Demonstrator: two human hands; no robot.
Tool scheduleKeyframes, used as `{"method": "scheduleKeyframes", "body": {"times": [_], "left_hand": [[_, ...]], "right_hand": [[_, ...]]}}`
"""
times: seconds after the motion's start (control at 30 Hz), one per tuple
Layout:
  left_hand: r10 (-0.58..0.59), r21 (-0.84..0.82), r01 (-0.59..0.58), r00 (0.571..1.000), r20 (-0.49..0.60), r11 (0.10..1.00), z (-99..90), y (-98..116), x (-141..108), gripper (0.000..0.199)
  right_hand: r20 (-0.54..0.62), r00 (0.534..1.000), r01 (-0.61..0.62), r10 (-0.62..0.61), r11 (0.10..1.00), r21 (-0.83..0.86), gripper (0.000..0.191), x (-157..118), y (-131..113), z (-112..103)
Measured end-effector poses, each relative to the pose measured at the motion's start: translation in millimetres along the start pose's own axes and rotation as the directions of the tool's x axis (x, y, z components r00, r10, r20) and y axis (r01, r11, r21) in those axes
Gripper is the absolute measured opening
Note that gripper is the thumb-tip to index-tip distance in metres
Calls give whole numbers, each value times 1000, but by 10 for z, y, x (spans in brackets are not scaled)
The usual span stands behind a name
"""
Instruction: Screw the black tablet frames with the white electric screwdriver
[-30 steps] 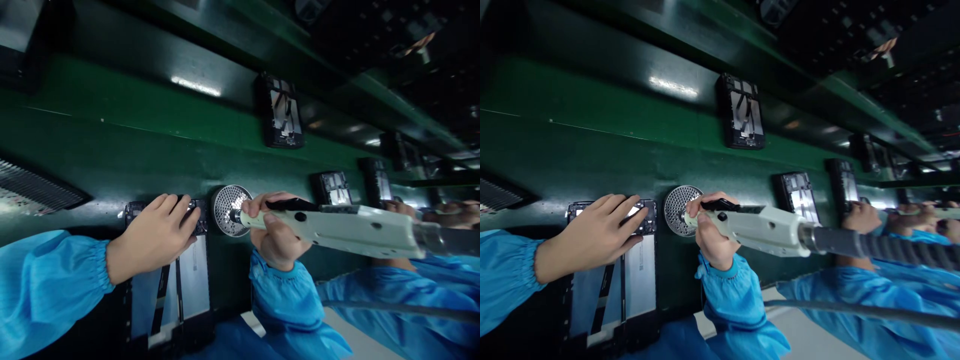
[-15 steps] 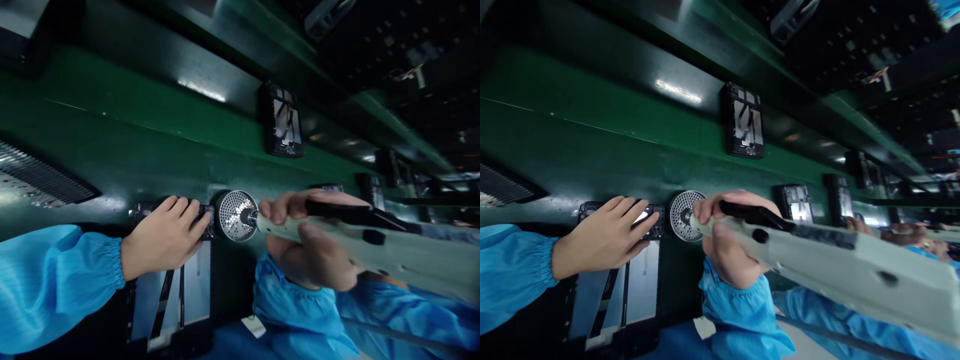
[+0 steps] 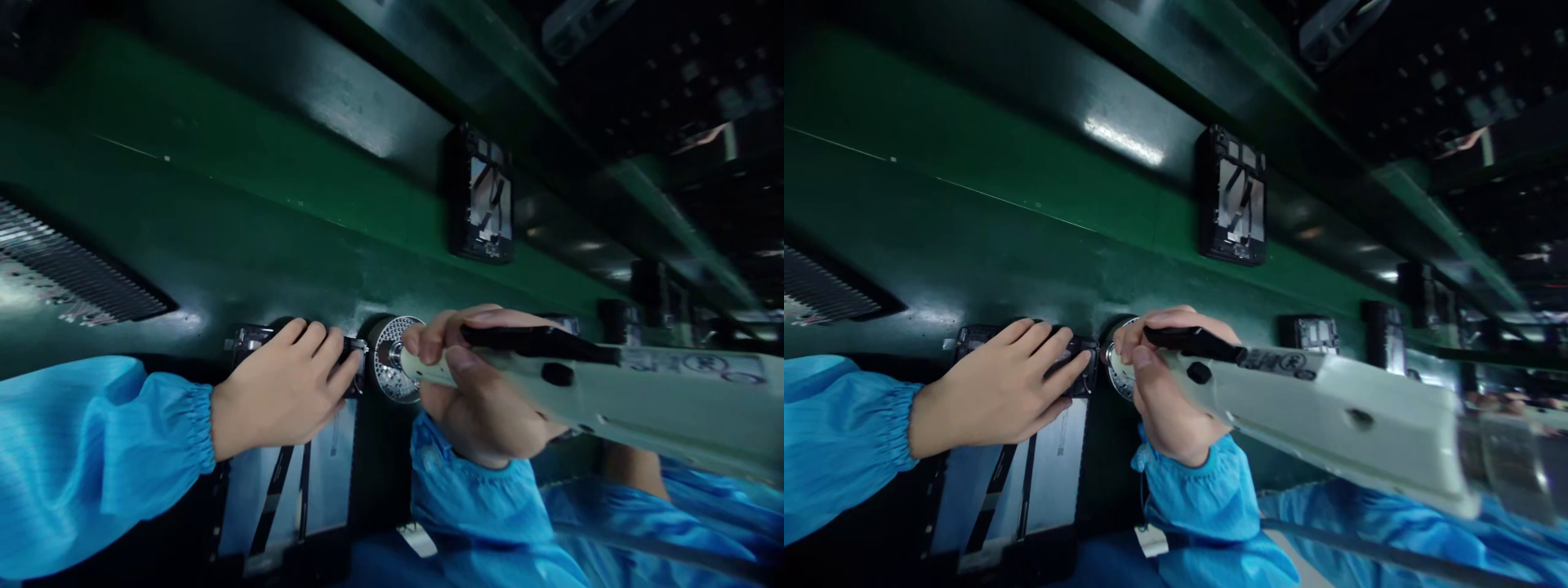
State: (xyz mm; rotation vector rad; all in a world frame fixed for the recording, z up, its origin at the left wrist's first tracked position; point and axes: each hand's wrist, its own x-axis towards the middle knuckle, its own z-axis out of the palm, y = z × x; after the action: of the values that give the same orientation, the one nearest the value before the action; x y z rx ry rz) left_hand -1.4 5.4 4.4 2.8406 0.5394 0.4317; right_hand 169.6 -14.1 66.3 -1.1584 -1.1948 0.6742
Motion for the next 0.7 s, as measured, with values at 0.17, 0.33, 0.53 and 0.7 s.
{"method": "scheduleKeyframes", "body": {"times": [0.17, 0.33, 0.53, 0.7], "left_hand": [[6, -3, -6, 1000, -3, 1000, 9, -2, -1, 49], [9, 9, -9, 1000, 5, 1000, 10, 11, 3, 49], [12, 18, -12, 1000, 6, 1000, 8, 18, -2, 47], [10, 7, -10, 1000, 4, 1000, -2, 3, -17, 49]], "right_hand": [[-28, 999, -22, 20, 999, -42, 20, -8, 17, 47], [-18, 999, -37, 37, 999, -35, 13, -15, 31, 51], [-9, 998, -62, 62, 998, 9, 17, -19, 67, 56], [-24, 998, -62, 63, 997, 48, 20, -18, 73, -22]]}}
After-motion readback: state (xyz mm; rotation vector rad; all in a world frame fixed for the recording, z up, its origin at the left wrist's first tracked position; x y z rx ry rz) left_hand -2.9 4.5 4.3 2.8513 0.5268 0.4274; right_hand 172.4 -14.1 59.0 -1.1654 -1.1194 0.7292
